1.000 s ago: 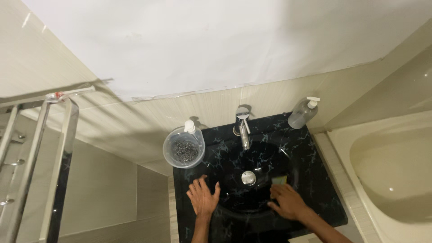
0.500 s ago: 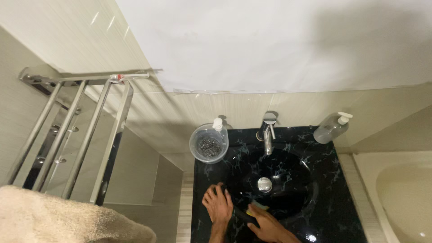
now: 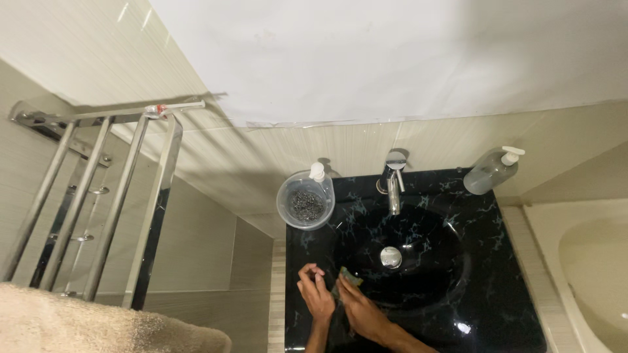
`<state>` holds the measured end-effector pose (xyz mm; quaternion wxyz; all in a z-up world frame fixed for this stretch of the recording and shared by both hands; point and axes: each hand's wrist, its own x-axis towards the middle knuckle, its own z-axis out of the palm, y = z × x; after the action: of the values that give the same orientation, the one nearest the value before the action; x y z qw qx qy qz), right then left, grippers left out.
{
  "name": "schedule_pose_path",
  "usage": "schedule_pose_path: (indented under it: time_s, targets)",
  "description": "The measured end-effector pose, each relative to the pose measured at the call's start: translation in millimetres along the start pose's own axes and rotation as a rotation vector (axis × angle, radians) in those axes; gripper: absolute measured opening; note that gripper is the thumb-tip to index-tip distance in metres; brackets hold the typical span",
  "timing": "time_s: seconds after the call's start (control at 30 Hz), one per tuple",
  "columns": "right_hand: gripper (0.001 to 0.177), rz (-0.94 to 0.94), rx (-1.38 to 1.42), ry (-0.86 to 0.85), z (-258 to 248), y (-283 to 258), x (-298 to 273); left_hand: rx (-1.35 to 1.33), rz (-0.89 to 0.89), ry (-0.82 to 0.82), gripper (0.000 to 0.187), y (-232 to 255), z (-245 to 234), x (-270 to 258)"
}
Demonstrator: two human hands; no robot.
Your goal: The person scrubs the inside of a black bathroom sink with a sponge, rinses the sponge under running water, and then wipes the surrounding countertop. The sink and countertop are left visibly wet after the cleaning.
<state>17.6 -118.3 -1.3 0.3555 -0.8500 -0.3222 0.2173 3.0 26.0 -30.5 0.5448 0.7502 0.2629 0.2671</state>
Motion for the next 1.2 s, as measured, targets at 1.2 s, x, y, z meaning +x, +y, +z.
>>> schedule_pose_path:
  time_s: [1.2]
  targets:
    - [0.057, 0.018, 0.09, 0.039, -12.0, -14.8, 15.4, -0.139, 0.014, -0.108, 0.025, -3.8, -7.5, 1.4]
